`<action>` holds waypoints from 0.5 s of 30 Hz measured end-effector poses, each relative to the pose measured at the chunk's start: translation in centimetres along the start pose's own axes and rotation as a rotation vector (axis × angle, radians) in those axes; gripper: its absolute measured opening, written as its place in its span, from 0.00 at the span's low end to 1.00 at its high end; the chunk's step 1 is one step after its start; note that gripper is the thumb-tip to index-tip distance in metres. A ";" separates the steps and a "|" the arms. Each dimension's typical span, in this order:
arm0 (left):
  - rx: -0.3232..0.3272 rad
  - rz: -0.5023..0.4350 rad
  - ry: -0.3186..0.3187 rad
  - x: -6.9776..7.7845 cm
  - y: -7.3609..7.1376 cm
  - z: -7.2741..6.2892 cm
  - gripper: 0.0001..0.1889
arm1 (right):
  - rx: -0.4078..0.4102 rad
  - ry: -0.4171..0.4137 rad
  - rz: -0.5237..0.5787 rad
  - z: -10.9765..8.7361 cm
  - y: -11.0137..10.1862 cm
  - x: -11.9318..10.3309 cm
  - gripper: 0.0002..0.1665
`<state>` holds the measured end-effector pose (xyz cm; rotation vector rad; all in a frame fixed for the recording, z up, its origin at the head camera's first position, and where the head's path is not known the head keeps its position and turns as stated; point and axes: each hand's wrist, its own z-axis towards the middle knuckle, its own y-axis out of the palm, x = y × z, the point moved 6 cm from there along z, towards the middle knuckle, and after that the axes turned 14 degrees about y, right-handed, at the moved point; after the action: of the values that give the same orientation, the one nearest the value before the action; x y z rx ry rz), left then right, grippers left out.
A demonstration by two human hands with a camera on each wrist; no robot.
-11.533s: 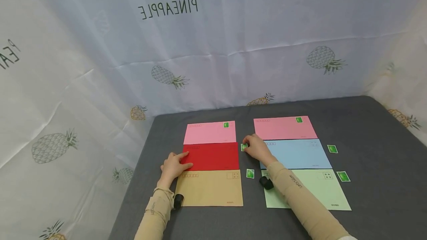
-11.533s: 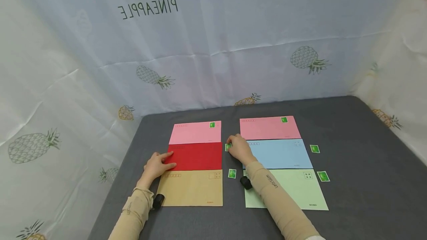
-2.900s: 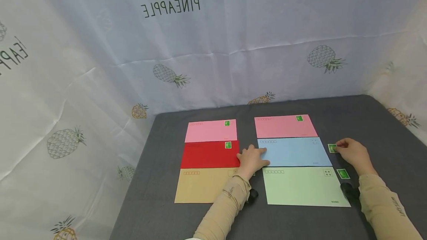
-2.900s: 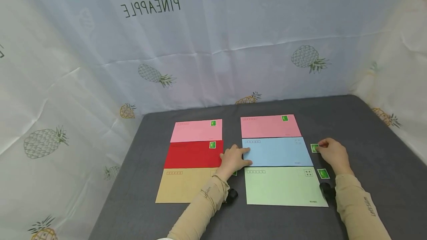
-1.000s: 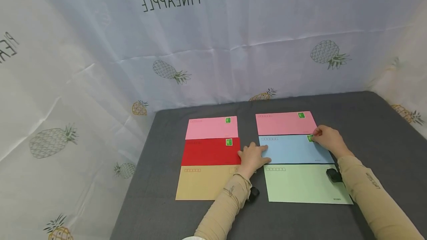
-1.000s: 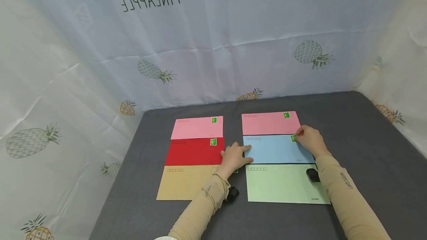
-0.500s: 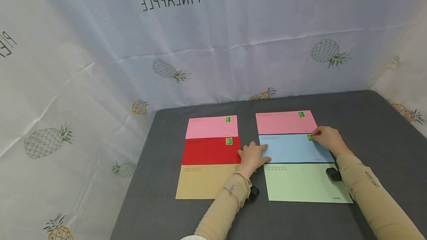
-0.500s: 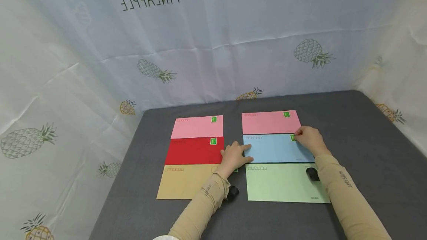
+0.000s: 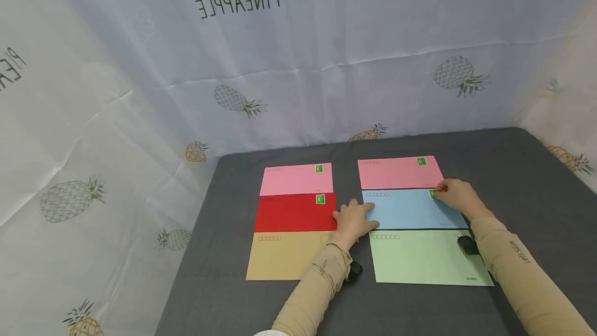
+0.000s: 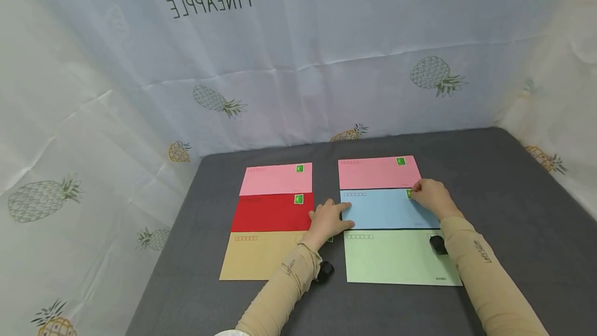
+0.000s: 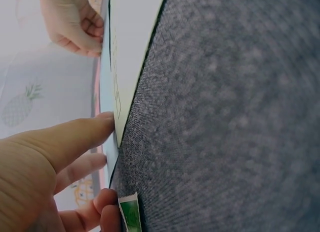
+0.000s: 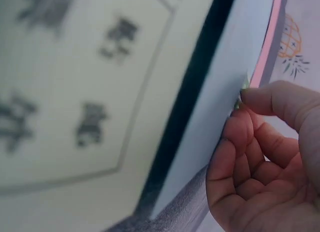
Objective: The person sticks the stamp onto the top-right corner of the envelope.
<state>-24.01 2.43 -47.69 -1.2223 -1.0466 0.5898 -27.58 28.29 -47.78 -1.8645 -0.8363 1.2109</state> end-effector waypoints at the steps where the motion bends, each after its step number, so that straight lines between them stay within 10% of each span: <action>1: 0.004 -0.002 0.002 0.0 0.0 0.0 0.25 | -0.002 0.000 0.001 -0.1 0.0 0.0 0.17; 15: 0.094 -0.017 0.042 -0.2 -0.6 -0.3 0.19 | 0.023 -0.024 0.011 -0.7 -0.3 -0.2 0.18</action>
<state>-23.97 1.96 -47.21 -1.1376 -0.9827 0.5911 -27.06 28.10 -47.19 -1.8414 -0.8226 1.2472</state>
